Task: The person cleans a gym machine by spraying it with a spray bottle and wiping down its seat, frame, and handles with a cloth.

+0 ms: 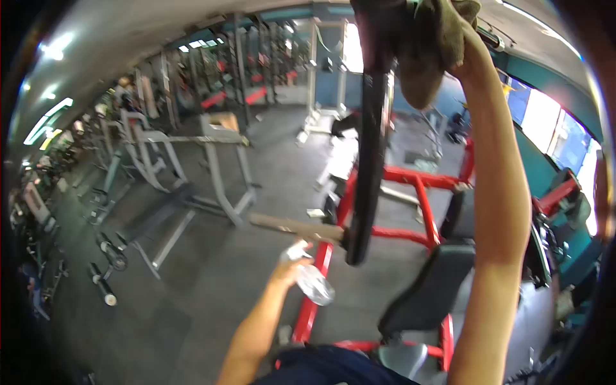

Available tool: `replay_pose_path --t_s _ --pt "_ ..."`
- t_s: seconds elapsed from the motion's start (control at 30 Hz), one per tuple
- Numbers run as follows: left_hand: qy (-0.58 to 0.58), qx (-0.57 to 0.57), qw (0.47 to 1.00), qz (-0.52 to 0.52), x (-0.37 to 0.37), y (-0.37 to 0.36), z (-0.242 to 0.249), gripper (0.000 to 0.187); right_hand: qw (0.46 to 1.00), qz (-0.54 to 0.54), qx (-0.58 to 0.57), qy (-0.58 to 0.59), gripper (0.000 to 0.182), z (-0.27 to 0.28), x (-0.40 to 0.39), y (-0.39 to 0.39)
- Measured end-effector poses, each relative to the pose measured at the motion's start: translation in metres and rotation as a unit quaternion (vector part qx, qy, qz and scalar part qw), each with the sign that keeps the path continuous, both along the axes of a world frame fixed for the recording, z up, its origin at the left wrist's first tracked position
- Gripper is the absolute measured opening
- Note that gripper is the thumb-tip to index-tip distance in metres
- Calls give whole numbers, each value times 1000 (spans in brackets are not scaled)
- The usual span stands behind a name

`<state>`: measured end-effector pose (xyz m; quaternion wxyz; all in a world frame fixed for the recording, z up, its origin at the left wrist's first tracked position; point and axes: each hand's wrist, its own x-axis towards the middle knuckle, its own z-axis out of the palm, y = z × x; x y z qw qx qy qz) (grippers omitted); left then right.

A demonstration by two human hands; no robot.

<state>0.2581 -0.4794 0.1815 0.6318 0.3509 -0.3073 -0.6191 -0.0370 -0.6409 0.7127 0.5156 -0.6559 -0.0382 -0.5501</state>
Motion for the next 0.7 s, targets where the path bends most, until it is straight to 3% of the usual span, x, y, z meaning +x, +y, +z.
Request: replay_pose_path --t_s 0.1,0.13,0.17,0.23,0.27,0.3,0.33,0.37,0.43,0.47,0.5,0.6,0.7 --pt "58 -92 994 27 -5 -31 2 69 998 25 -30 42 41 46 5 -15" --pt "54 -101 993 20 -7 -38 13 58 999 41 -20 -4 42 53 13 -28" --pt "77 -120 990 17 -6 -43 19 57 999 -45 12 -22 49 69 14 -64" --pt "123 -150 981 12 -9 -50 32 53 985 -140 53 -90 53 72 32 -55" --pt "138 -143 980 32 -21 -39 57 47 982 -176 31 -66 52 60 35 -39" --pt "158 -137 976 61 -19 -50 35 39 976 -213 10 -47 52 40 27 -22" --pt "163 -135 975 61 -23 -48 43 37 951 -294 -96 -20 52 14 18 -43" --pt "174 -131 974 67 -30 -41 51 36 863 -440 -241 64 52 -15 2 -52" --pt "132 -116 981 85 -23 -44 37 38 828 -517 -169 139 45 -105 -2 4" --pt "119 -85 985 91 -26 -38 48 31 878 -460 -108 73 44 -160 6 12" --pt "123 -92 984 94 -27 -36 48 32 901 -402 -103 124 59 -208 11 23" --pt "133 -104 981 96 -22 -41 26 34 882 -438 -158 78 93 -327 43 57" --pt "115 -105 982 108 -20 -36 32 35 868 -463 -120 138 93 -319 48 30"
